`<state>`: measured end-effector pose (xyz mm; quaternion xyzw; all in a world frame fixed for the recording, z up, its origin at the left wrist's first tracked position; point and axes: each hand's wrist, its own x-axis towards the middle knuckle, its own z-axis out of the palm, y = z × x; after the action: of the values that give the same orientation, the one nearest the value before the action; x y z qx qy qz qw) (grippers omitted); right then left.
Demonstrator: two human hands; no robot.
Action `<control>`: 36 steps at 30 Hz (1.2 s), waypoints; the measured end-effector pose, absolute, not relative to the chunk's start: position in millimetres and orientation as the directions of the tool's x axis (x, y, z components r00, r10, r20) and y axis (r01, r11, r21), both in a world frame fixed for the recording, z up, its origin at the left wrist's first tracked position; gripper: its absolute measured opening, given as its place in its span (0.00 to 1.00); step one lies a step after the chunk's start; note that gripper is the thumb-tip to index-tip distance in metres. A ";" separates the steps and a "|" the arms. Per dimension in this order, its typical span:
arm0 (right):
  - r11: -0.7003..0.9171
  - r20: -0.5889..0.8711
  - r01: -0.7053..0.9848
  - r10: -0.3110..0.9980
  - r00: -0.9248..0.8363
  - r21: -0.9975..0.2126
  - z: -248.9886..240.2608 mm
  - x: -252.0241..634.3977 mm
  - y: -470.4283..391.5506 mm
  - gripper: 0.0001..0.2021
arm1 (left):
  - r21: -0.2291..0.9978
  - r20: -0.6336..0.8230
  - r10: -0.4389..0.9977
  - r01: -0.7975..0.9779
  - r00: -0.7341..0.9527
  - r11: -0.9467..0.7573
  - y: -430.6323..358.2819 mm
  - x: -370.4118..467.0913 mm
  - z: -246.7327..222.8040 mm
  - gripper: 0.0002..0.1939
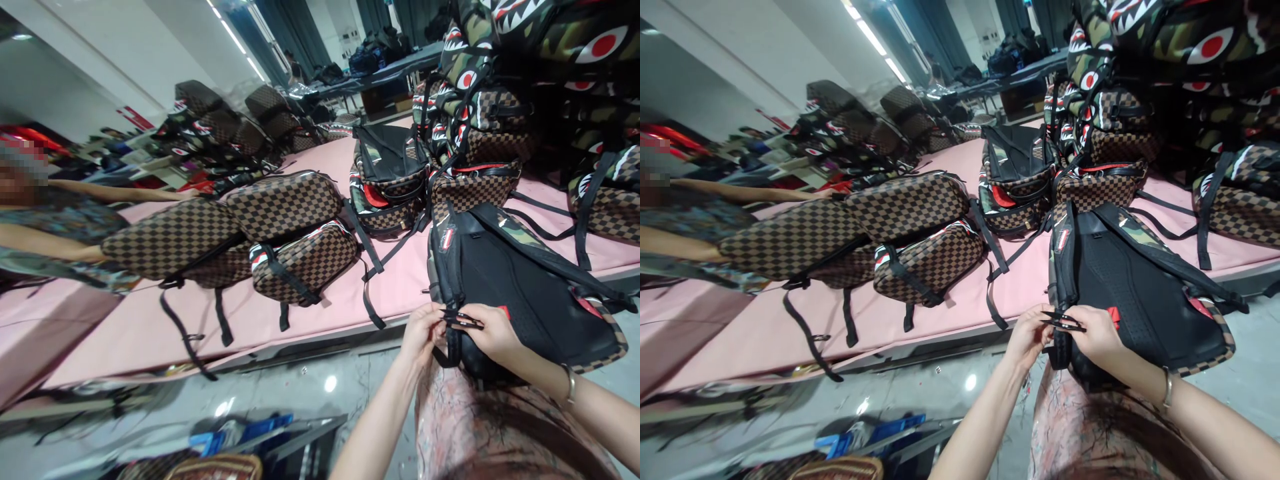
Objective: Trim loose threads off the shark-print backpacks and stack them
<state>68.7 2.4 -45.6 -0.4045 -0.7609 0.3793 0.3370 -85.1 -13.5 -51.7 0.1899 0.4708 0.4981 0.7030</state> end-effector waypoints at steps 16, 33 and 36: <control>0.131 -0.006 0.399 0.946 -0.325 -0.908 -42.3 94.6 -7.5 0.11 | 0.871 -0.343 0.935 -0.344 0.087 0.351 -26.2 -111.7 -60.1 0.15; 0.662 0.387 0.620 0.749 -0.537 -0.421 -57.4 82.7 -19.0 0.13 | 0.823 -0.394 0.909 -0.388 0.136 0.415 -26.5 -107.2 -56.2 0.15; 0.638 0.350 0.509 0.757 -0.553 -0.577 -50.5 79.7 -17.9 0.12 | 0.860 -0.355 0.925 -0.341 0.132 0.379 -28.5 -110.4 -52.0 0.13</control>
<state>79.7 -17.9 -50.5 -0.3697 -0.8557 0.2099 0.2950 -110.4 -28.5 -52.0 0.3112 0.4694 0.4624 0.6848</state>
